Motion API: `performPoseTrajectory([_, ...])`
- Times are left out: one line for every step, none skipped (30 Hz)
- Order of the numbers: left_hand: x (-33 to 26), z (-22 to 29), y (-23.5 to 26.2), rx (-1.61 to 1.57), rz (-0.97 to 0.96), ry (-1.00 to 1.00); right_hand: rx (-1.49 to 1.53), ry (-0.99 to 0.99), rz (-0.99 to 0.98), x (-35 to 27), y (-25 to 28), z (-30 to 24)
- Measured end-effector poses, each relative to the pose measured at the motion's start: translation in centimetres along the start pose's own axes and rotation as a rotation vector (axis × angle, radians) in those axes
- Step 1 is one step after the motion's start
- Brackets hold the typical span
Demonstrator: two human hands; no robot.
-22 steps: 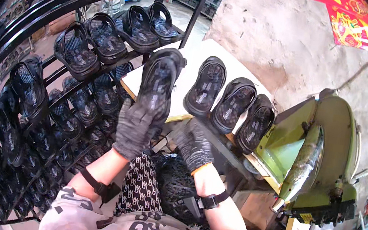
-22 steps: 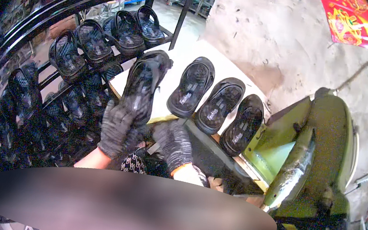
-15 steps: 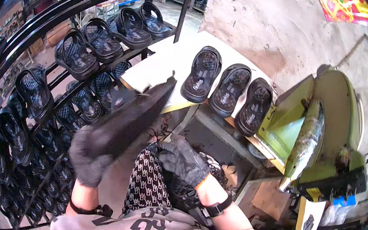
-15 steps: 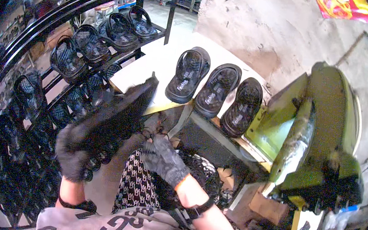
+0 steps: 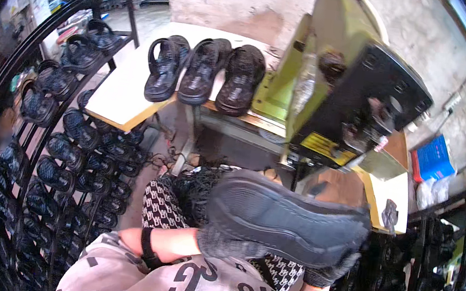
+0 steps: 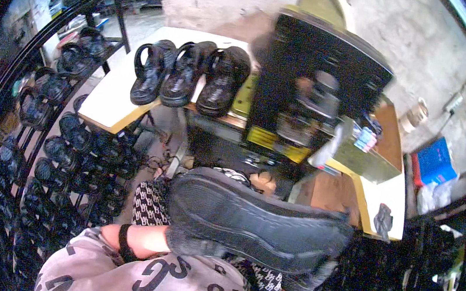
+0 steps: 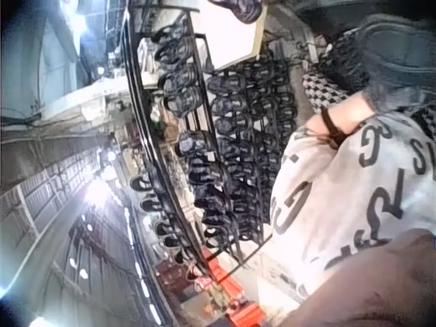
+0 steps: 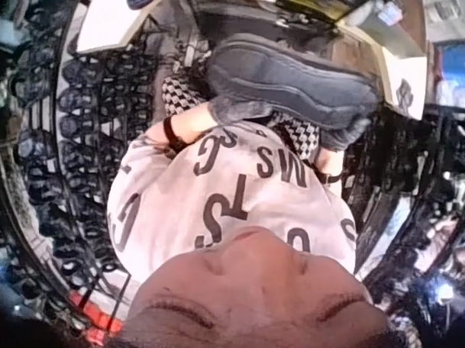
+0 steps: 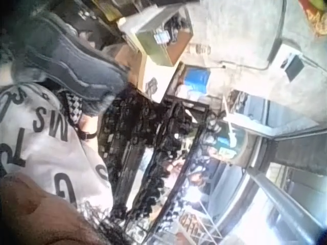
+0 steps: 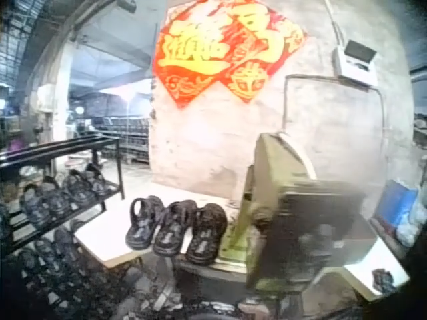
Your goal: Finishing the soles of sandals using a motorized buffing or pressing machine in an industrial setting.
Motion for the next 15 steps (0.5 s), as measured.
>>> performPoseTrajectory([1.3,-0.5,-0.9,0.014,-0.103,0.018,0.002,0.011,0.012,0.3,0.4,-0.9])
performPoseTrajectory([1.8,-0.7,-1.6,0.025,-0.210,0.034,0.046,0.073,0.062,1.0,-0.1,-2.0])
performPoseTrajectory([2.7,-0.6,-2.2,0.027,-0.220,0.039,0.092,0.130,0.109,1.5,-0.1,-2.8])
performPoseTrajectory([3.6,0.3,-2.6,0.067,-0.203,0.028,0.095,0.143,0.116,1.8,0.6,-3.2])
performPoseTrajectory([4.3,0.8,-2.8,0.106,-0.182,0.015,0.118,0.125,0.090,2.3,1.5,-3.4])
performPoseTrajectory([4.8,0.6,-2.9,0.110,-0.184,0.019,0.142,0.103,0.063,2.7,2.1,-3.4])
performPoseTrajectory([5.3,0.1,-2.8,0.046,-0.186,0.027,0.145,0.108,0.066,2.8,2.2,-3.4])
performPoseTrajectory([5.7,-0.3,-2.7,-0.019,-0.185,0.035,0.157,0.102,0.065,3.0,2.3,-3.2])
performPoseTrajectory([5.7,-0.7,-2.3,-0.003,-0.146,0.080,0.168,0.094,0.064,3.2,2.3,-3.0])
performPoseTrajectory([5.6,-1.0,-1.9,0.000,-0.145,0.084,0.172,0.095,0.068,3.3,2.2,-2.6])
performPoseTrajectory([5.5,-1.3,-1.4,0.033,-0.132,0.054,0.163,0.118,0.084,3.4,2.2,-2.2])
performPoseTrajectory([5.5,-1.5,-0.8,0.065,-0.118,0.023,0.153,0.140,0.101,3.4,2.1,-1.8])
performPoseTrajectory([5.5,-1.8,-0.1,0.082,-0.120,0.041,0.154,0.139,0.104,3.6,2.0,-1.5])
performPoseTrajectory([5.4,-2.1,0.5,0.084,-0.120,0.044,0.150,0.104,0.059,3.8,1.8,-1.0])
performPoseTrajectory([5.1,-2.6,1.0,0.050,-0.112,0.074,0.144,0.070,0.013,4.0,1.5,-0.5])
Point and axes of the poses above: each hand's wrist, its own x-axis towards the middle knuckle, its own y-axis out of the back of the hand, z = x × y, the point moved 3 cm from there along x, towards the middle knuckle, and after that the axes turned 11 degrees about y, right-handed, at the moved point
